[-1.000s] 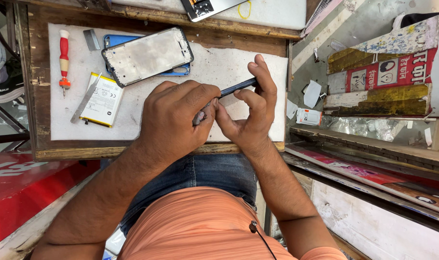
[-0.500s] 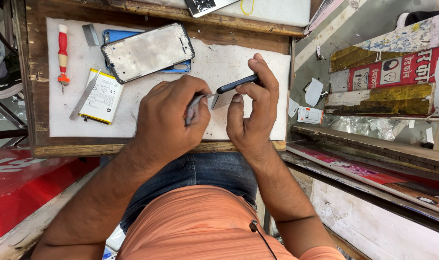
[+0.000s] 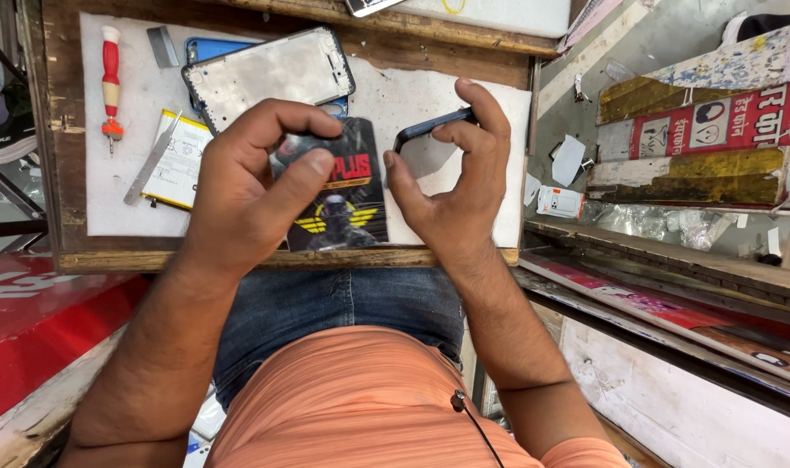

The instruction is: The person cleans the edges of a smartphone with a card, then handles a disassembled phone screen and a phone back cover. They wipe the back cover and place it on the workbench.

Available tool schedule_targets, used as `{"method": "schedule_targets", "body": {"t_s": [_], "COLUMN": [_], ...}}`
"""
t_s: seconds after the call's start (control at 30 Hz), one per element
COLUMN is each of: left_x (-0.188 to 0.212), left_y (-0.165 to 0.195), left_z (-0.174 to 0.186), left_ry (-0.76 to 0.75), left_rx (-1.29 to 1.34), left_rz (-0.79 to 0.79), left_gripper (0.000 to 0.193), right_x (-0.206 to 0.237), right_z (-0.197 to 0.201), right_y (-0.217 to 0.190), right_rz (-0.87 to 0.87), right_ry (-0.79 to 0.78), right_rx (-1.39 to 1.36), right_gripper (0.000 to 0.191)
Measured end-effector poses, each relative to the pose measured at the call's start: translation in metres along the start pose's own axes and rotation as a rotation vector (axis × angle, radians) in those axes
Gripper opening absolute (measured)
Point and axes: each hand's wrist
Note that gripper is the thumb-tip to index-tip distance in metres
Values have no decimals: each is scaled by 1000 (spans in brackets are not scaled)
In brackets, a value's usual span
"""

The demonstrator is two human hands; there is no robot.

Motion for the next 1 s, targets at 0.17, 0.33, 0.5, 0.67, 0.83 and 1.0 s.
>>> {"method": "schedule_targets", "body": {"t_s": [0.17,0.33,0.5,0.67,0.83,1.0], "left_x": [3,-3,-15,-24,-25,-23], "left_y": [-3,-10,-18,-27,-32,-32], "left_z": [14,9,-9,-22,-22,-23], "left_ry": [-181,-154,-84,2,35,85], "left_rx": [600,629,-148,-194,-405,-523], "left_rz": [43,-39,-274,-271,-278,-288], "left_gripper": [37,41,28,18,14,17], "right_x": [-1,-2,0,1,2,1], "right_z": [-1,0,0,-2,-1,-2], "right_y": [4,4,2,1,1,1], "right_rz": [18,43,55,62,59,54], "right_ry": [0,-3,-8,-10,0,6], "right_rx": [4,33,25,29,29,12], "right_gripper": [57,56,57,53,56,56]}}
Point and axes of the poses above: each hand's wrist, its own x-axis away from the middle knuckle, its own z-axis out of the back of the hand, y = z × x, and after that the axes turned 13 degrees about -y, right-handed
